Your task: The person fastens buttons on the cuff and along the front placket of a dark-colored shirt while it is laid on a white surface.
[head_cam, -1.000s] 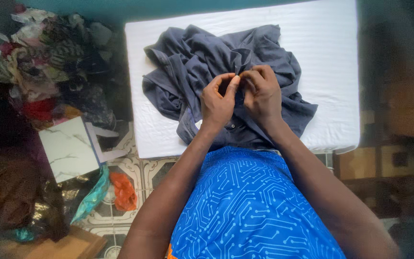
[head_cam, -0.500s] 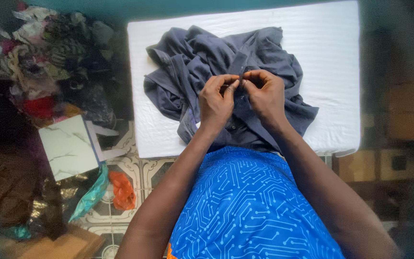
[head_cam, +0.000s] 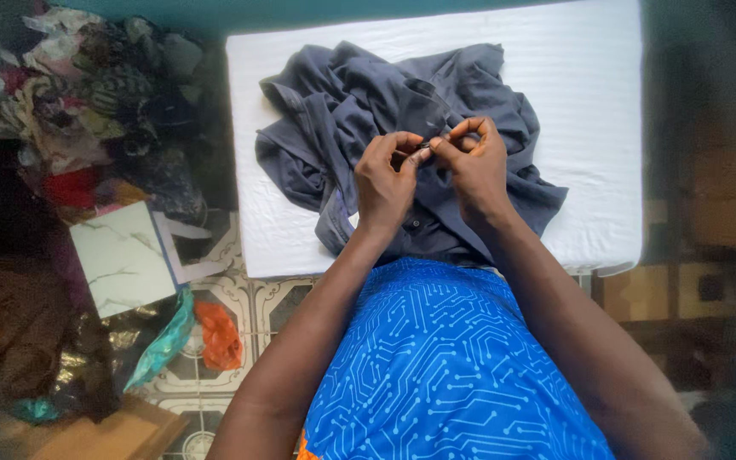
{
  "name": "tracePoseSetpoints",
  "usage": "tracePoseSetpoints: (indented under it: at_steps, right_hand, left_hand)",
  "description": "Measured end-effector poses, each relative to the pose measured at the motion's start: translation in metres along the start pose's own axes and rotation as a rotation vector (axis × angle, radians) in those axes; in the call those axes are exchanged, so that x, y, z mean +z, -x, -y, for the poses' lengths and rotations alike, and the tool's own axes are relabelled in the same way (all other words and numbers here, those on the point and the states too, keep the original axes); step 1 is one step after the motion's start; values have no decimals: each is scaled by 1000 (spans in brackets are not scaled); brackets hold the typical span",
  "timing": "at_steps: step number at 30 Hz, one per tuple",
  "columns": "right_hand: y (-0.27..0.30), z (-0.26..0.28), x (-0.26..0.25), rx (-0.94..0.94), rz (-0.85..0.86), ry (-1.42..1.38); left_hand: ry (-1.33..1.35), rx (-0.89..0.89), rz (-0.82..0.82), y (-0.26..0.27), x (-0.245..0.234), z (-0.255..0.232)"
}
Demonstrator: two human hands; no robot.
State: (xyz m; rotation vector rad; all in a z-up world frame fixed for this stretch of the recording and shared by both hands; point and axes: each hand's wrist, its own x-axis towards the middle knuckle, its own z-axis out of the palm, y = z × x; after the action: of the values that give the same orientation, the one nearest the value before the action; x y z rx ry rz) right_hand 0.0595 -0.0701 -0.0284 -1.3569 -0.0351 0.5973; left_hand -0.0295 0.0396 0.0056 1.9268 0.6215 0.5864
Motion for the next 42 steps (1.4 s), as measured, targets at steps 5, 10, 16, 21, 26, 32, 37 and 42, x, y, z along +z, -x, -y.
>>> tracePoseSetpoints:
  at_steps: [5,10,16,21,26,32,37,42]
  right_hand:
    - [-1,-3,-4,-4,53,-62]
    - [-2,-2,-4,-56,117,-13]
    - [0,-6,-3,-100,97,77]
    - [-4,-21,-5,-33,19,6]
    - [0,-19,-5,-398,86,326]
    - [12,-8,0,-779,94,814]
    - [2,-5,-9,-173,149,222]
    - [0,-8,-14,-115,207,112]
  left_hand:
    - [-2,5,2,3,-2,-2]
    - [8,39,-12,4,-2,0]
    - [59,35,16,2,-3,10]
    - [-39,43,42,0,0,12]
    - [9,-84,15,-4,2,9]
    - [-36,-296,38,-10,3,17]
    - [60,-113,-47,-10,4,42]
    - [381,-449,155,-10,8,54]
